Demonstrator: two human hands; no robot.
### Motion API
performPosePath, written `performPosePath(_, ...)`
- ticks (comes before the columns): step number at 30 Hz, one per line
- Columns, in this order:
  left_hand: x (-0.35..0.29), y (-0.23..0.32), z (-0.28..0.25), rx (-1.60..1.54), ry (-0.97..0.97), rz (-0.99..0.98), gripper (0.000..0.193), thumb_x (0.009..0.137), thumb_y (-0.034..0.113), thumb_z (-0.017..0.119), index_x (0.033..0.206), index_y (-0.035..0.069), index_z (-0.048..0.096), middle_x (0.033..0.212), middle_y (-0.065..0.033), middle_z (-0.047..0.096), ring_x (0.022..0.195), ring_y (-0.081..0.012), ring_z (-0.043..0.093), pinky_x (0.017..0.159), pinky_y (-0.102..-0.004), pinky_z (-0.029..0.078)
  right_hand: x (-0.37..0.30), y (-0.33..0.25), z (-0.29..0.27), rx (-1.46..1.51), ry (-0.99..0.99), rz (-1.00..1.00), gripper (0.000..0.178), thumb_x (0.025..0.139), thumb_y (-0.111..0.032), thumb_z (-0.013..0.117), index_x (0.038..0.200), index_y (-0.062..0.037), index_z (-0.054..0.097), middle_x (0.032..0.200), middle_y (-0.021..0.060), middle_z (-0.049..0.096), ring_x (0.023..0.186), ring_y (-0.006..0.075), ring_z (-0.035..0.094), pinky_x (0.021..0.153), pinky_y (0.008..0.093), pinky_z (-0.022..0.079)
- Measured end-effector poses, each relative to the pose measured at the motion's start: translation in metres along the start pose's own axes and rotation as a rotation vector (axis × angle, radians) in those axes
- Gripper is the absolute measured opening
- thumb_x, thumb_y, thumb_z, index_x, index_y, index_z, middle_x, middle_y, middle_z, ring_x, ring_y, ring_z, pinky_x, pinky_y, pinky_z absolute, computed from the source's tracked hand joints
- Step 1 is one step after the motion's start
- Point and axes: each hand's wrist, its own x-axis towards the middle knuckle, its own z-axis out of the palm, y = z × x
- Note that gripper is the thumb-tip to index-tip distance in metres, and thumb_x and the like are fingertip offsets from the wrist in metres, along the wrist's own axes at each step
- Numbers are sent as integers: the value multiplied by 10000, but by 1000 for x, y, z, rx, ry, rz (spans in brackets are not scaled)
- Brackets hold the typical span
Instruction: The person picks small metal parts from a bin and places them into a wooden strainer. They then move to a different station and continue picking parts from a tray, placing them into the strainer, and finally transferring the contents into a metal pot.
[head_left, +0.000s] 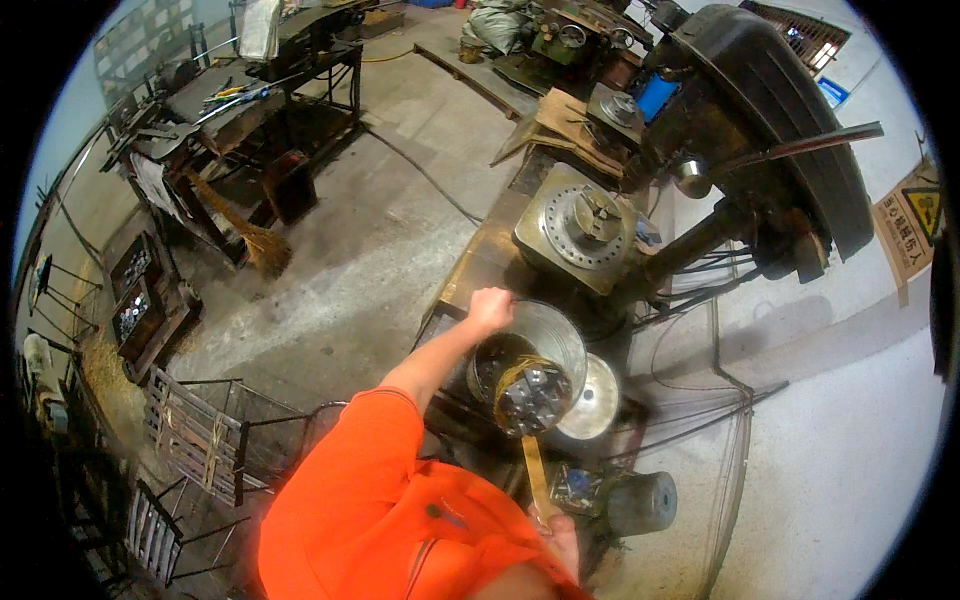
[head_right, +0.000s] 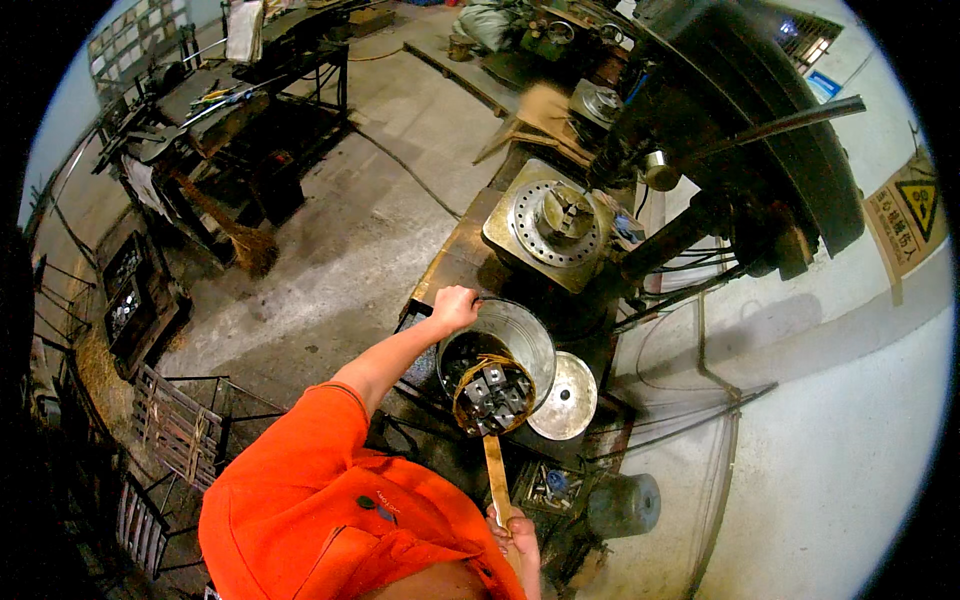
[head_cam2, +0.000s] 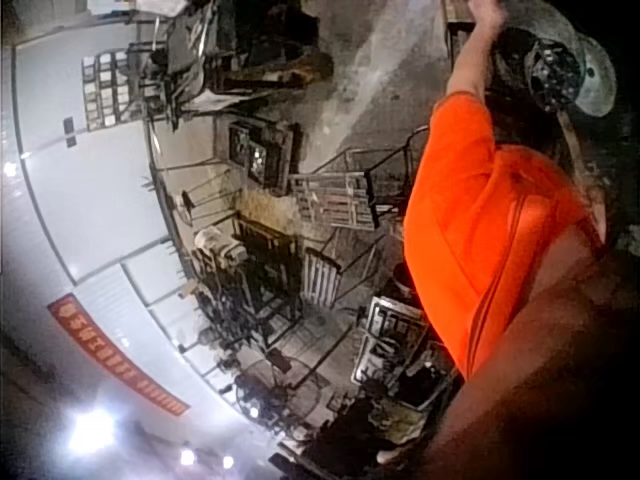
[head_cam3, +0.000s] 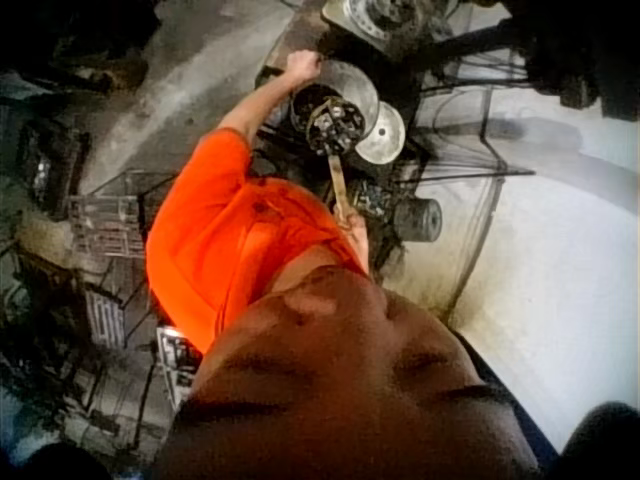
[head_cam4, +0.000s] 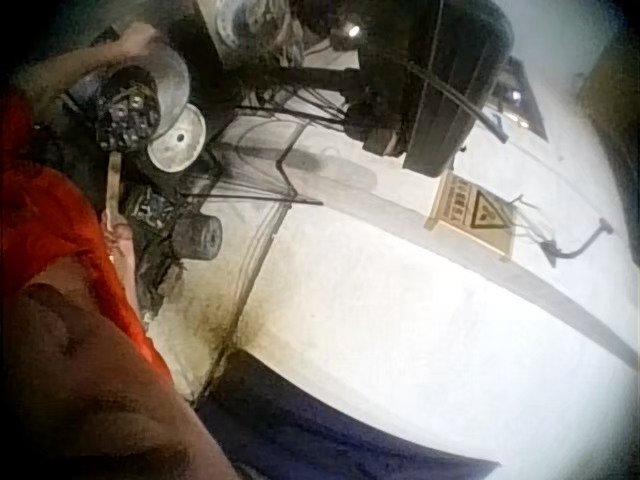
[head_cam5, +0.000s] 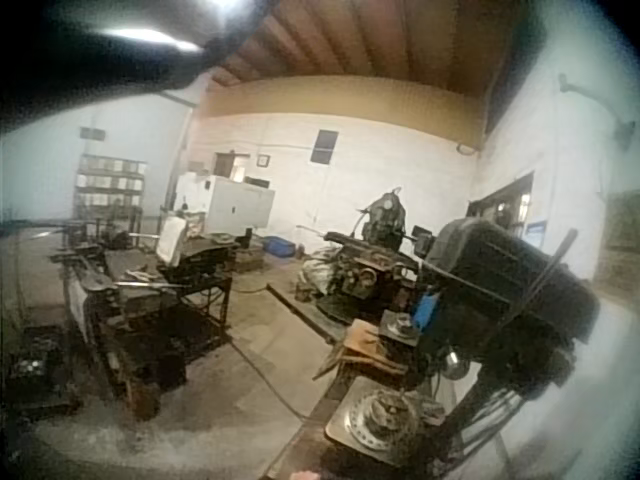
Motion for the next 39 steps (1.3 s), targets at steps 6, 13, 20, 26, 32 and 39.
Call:
performPosePath(6, -1, 6, -7, -9, -3, -1, 251, 722, 293, 568, 650, 59, 624, 625, -165, 586, 609, -344, 579, 548, -448, 451, 3, 2, -10, -1, -44, -11, 485, 683, -253, 679, 1022, -14, 428, 625, 43, 437, 393, 106, 380, 363, 253, 386)
performPosePath(13, -1, 9, -13, 17, -84, -35, 191, 717, 238, 564, 718, 69, 652, 694, -169, 612, 675, -330, 604, 610, -429, 474, 4, 1, -11, -5, -49, -22, 513, 687, -244, 673, 1062, -7, 415, 627, 43, 430, 398, 106, 376, 362, 253, 369)
performPosePath(20, -3, 9, -14, -16, -43, -20, 173, 700, 219, 563, 701, 66, 644, 692, -172, 609, 680, -336, 601, 619, -432, 475, 5, 2, -12, -4, -59, -36, 542, 691, -234, 667, 1102, 1, 402, 629, 43, 422, 403, 105, 372, 360, 252, 353)
performPosePath(26, -1, 8, -11, 14, -66, -35, 162, 699, 211, 560, 725, 81, 653, 696, -170, 610, 679, -330, 604, 626, -429, 481, 3, 3, -13, -4, -61, -60, 568, 694, -226, 661, 1136, 7, 391, 630, 43, 416, 407, 105, 369, 359, 252, 339)
performPosePath(32, -1, 1, -3, -4, 15, 9, 231, 712, 283, 575, 662, 66, 634, 633, -163, 591, 614, -341, 586, 554, -443, 465, 7, 2, -1, -54, -45, -128, 618, 700, -220, 659, 1190, 13, 366, 644, 41, 406, 427, 103, 368, 365, 252, 326)
performPosePath(39, -1, 3, -7, -16, -10, 4, 221, 710, 273, 582, 668, 61, 624, 650, -171, 592, 635, -348, 586, 562, -448, 464, 6, -14, 47, 257, -348, -21, 610, 784, -219, 628, 1258, 4, 316, 735, 23, 385, 552, 94, 393, 484, 239, 370)
